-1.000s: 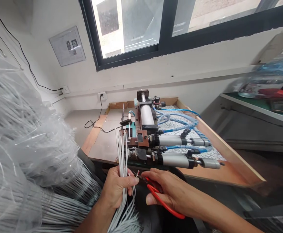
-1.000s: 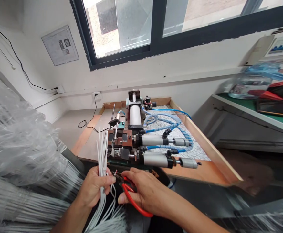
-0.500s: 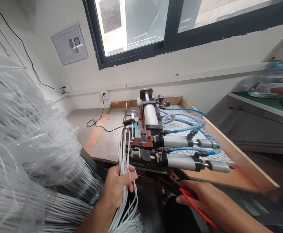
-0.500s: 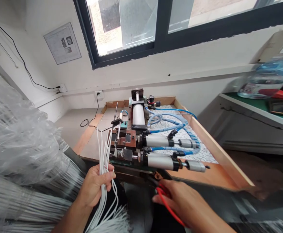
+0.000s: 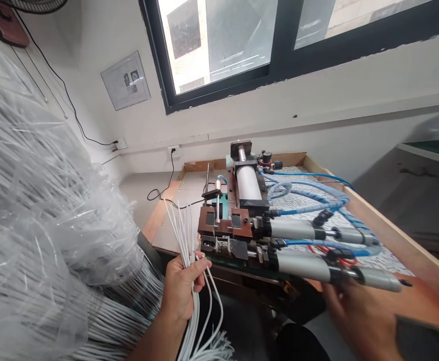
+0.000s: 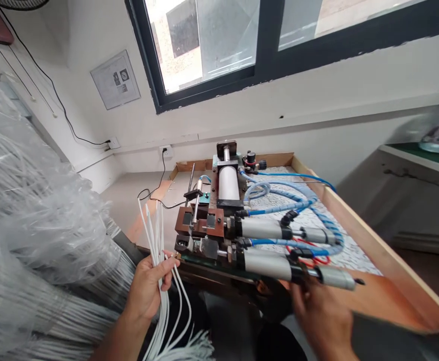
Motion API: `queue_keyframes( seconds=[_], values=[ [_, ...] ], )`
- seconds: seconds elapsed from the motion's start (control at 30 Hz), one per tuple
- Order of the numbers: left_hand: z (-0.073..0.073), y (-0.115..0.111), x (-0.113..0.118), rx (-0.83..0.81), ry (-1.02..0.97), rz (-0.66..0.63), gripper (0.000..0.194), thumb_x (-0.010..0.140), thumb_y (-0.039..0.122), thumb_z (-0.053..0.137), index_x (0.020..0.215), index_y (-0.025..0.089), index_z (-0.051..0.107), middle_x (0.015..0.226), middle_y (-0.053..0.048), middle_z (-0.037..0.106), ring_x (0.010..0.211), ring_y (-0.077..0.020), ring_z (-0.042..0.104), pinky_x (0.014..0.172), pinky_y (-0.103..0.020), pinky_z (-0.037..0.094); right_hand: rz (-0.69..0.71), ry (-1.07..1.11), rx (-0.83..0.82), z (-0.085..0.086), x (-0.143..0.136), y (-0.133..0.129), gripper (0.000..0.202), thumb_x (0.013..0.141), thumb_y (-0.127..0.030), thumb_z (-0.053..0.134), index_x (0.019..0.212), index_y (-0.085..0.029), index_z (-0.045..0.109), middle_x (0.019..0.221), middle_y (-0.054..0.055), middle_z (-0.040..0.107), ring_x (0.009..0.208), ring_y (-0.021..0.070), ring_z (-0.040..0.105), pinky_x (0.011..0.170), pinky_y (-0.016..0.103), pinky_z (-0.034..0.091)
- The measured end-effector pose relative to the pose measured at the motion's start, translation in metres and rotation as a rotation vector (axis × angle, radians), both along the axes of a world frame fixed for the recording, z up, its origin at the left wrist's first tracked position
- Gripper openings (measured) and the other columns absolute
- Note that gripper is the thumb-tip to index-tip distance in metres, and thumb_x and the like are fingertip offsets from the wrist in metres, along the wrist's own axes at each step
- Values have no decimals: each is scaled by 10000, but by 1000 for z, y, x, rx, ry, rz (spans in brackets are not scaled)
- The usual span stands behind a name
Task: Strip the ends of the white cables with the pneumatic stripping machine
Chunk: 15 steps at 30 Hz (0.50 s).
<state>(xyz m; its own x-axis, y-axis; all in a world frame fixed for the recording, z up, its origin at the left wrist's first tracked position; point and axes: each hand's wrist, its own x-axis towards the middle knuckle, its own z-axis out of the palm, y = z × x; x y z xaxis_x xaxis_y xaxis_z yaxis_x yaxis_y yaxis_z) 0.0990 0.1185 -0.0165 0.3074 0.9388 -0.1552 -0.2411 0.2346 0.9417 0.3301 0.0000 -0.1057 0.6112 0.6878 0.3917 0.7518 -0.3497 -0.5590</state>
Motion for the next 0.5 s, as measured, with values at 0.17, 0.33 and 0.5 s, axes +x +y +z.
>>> queue_keyframes(
  seconds=[0.17,0.33,0.5],
  values=[
    [-2,6,8,2,11,11,155,548,210,667,652,106,617,552,-40,634,305,-15,339,309,-172,153,471,449,227,4,-110,13,233,760,-313,475,932,-210,595,854,72,646,787,214,596,702,287,466],
    [0,11,6,19,13,29,150,582,210,654,681,105,612,574,-41,632,338,-20,365,304,-152,164,574,815,349,30,-146,44,220,761,-329,485,664,-187,623,592,20,548,545,145,505,521,241,410],
    [3,21,0,20,-12,121,156,581,216,664,676,95,636,591,-45,615,428,-55,460,301,-143,211,420,1284,396,34,-140,58,228,713,-373,551,676,-155,607,570,-5,506,476,90,388,446,212,308]
  ],
)
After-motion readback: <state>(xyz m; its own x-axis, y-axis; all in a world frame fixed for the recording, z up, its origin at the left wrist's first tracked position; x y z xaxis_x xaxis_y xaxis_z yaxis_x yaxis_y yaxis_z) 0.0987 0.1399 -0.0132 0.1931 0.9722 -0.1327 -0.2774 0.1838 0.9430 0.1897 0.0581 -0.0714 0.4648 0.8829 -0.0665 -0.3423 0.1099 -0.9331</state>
